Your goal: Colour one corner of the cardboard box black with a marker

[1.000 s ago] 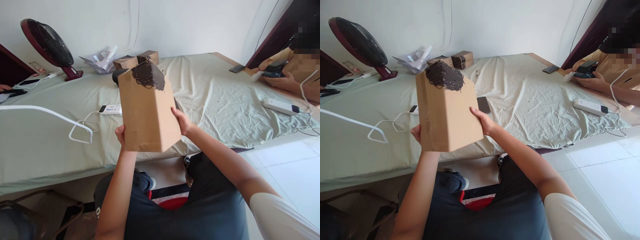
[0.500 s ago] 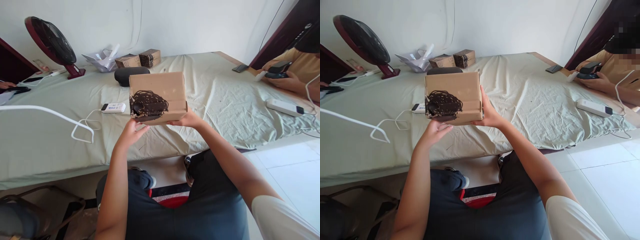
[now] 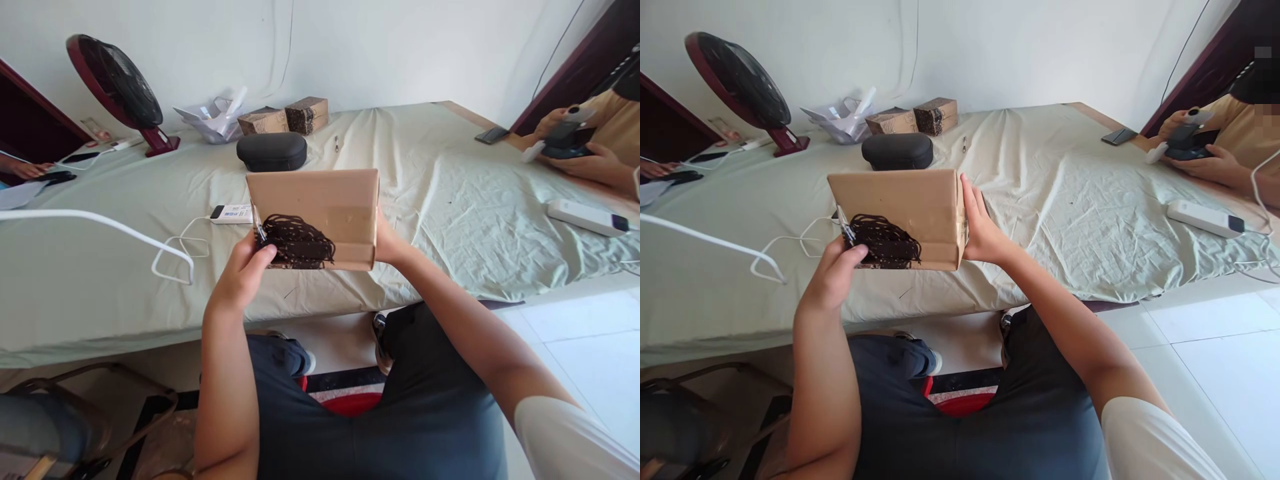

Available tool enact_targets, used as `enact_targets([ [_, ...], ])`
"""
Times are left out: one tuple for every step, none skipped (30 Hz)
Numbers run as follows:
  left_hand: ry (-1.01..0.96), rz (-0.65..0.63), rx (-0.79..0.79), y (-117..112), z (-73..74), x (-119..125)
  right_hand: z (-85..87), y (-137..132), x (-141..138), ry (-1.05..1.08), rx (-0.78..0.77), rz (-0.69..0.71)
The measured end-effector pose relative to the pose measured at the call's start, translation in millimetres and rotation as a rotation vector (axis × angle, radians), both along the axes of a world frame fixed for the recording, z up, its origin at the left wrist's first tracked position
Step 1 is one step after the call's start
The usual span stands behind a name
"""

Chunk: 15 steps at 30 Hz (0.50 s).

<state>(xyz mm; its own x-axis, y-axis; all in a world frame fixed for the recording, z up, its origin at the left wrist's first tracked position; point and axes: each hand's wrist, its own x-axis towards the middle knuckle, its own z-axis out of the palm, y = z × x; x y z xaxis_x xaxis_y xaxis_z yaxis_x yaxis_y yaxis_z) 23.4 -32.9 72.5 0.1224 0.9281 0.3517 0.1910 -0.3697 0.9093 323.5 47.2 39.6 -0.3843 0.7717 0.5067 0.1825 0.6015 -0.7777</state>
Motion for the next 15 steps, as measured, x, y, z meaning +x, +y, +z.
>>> enact_targets([
  [0.048, 0.062, -0.011, -1.5, 3.6, 1.7, -2.0, -0.5, -1.8, -0.049, 0.084, -0.031],
  [0.096, 0.120, -0.025, -2.6, 6.6, 3.3, -4.1, -0.7, -3.6, -0.104, 0.169, -0.067],
  [0.136, 0.159, -0.040, -3.2, 8.9, 4.7, -6.3, -0.4, -5.0, -0.146, 0.234, -0.102],
  [0.162, 0.173, -0.053, -3.3, 10.4, 5.8, -8.4, 0.2, -6.0, -0.171, 0.272, -0.127],
  [0.178, 0.164, -0.060, -3.2, 11.1, 6.5, -10.3, 1.1, -6.5, -0.188, 0.296, -0.140],
  [0.183, 0.142, -0.064, -3.0, 11.2, 7.0, -11.8, 2.1, -6.4, -0.201, 0.314, -0.139],
  [0.180, 0.122, -0.067, -2.8, 11.1, 7.4, -13.0, 3.1, -6.0, -0.206, 0.330, -0.129],
  [0.173, 0.110, -0.073, -2.7, 10.9, 7.8, -13.7, 3.8, -5.4, -0.206, 0.347, -0.117],
  [0.167, 0.112, -0.080, -2.8, 10.8, 8.4, -14.2, 4.1, -4.9, -0.206, 0.360, -0.111],
  [0.165, 0.124, -0.085, -3.1, 11.0, 9.0, -14.5, 4.2, -4.7, -0.207, 0.368, -0.113],
  [0.166, 0.143, -0.089, -3.4, 11.4, 9.6, -14.6, 3.9, -4.9, -0.209, 0.369, -0.124],
  [0.166, 0.159, -0.091, -3.7, 11.9, 9.9, -14.8, 3.5, -5.4, -0.212, 0.363, -0.139],
  [0.167, 0.168, -0.093, -4.0, 12.4, 9.8, -15.0, 3.1, -6.2, -0.216, 0.352, -0.151],
  [0.165, 0.168, -0.098, -4.1, 12.8, 9.2, -15.2, 2.8, -7.0, -0.221, 0.340, -0.158],
  [0.161, 0.165, -0.107, -4.2, 13.1, 8.1, -15.3, 2.6, -7.8, -0.223, 0.330, -0.157],
])
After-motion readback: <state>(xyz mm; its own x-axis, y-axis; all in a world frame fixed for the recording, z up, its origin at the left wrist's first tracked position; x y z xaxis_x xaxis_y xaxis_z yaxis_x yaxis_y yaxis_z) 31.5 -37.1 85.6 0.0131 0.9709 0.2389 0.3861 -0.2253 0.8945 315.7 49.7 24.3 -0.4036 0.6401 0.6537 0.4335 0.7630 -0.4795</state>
